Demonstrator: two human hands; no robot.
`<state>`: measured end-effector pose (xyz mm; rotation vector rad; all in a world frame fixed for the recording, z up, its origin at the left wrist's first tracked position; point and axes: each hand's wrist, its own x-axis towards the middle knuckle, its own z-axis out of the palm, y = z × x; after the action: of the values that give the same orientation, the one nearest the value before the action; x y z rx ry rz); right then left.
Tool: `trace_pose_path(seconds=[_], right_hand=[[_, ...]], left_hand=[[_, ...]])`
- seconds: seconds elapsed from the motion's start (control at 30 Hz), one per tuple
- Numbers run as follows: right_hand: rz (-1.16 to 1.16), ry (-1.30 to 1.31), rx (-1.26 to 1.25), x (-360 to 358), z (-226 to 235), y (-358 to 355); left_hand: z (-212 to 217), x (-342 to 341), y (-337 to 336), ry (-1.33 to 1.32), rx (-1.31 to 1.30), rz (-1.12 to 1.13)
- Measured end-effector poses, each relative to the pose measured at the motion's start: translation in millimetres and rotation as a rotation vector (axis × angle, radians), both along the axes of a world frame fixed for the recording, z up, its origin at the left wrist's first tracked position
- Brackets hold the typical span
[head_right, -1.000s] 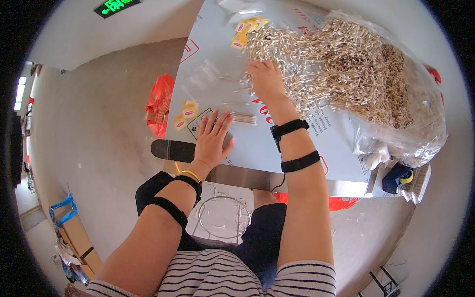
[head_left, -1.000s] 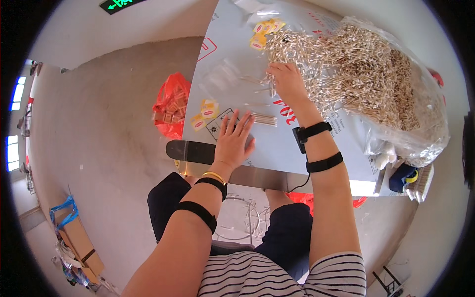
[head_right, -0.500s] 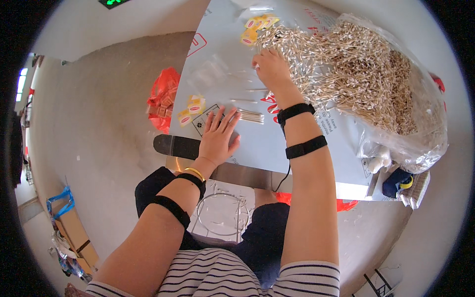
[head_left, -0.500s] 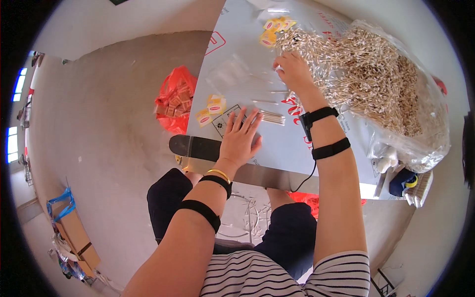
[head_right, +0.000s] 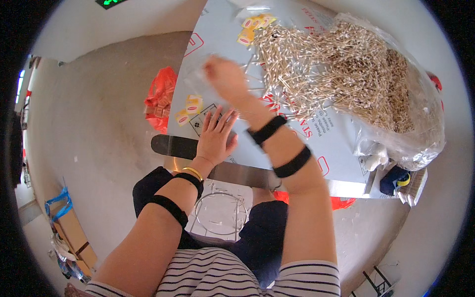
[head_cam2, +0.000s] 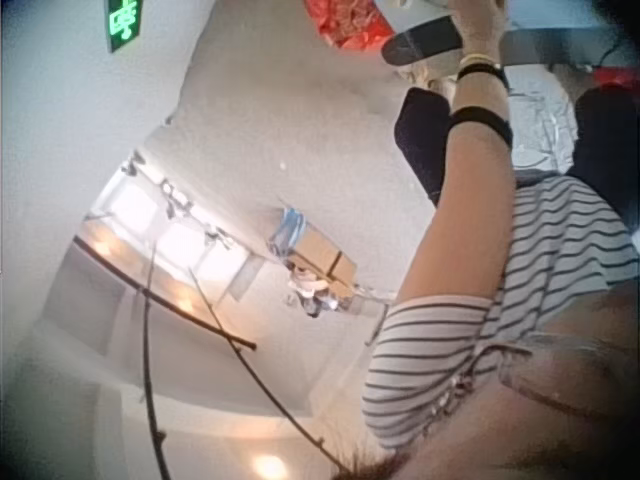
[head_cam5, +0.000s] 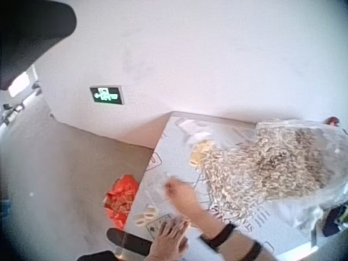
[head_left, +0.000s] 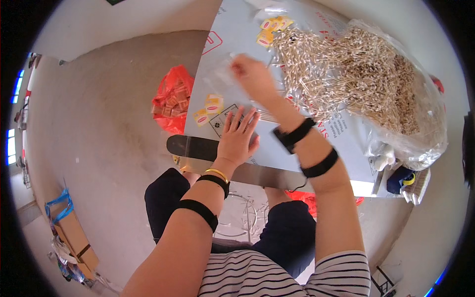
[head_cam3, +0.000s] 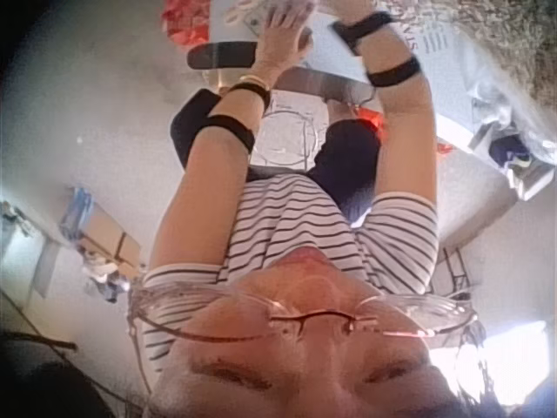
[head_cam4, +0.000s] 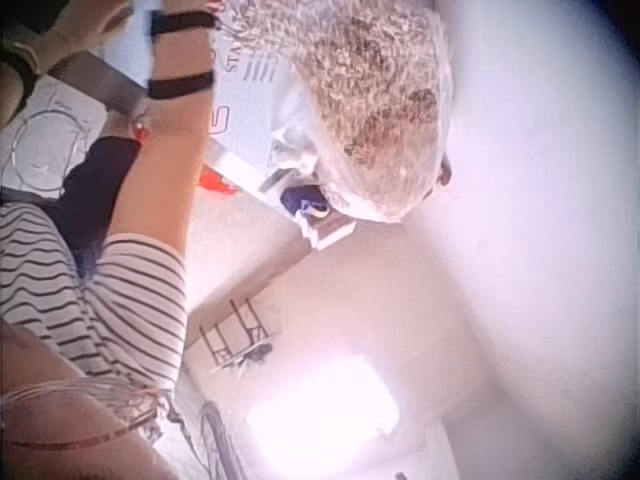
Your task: The person aligns cotton swabs on a metal table, places them into a plastic bag, and seals it with a sticker. They then set the package aside and begin aligning a new set of cotton swabs.
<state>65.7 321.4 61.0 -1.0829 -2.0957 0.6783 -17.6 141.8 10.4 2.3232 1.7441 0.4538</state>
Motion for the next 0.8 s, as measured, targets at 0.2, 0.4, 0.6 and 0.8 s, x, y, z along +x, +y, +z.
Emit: trace_pose_path(seconds=[0.2, 0.4, 0.6, 0.8], right_hand=[[0.298, 0.135, 0.323, -132, 51, -91], [0.441, 0.018, -0.059, -80, 24, -74], [0.177, 0.050, -0.189, 67, 6, -81], [-0.331, 0.141, -0.238, 182, -9, -88]], left_hand=[[-45, -10, 5, 0.058, 0.148, -0.048], [-40, 5, -1, 0.193, -0.025, -0.009], [-7, -12, -5, 0.020, -0.013, -0.027], [3, 3, 2, -0.052, -0.005, -0.039]])
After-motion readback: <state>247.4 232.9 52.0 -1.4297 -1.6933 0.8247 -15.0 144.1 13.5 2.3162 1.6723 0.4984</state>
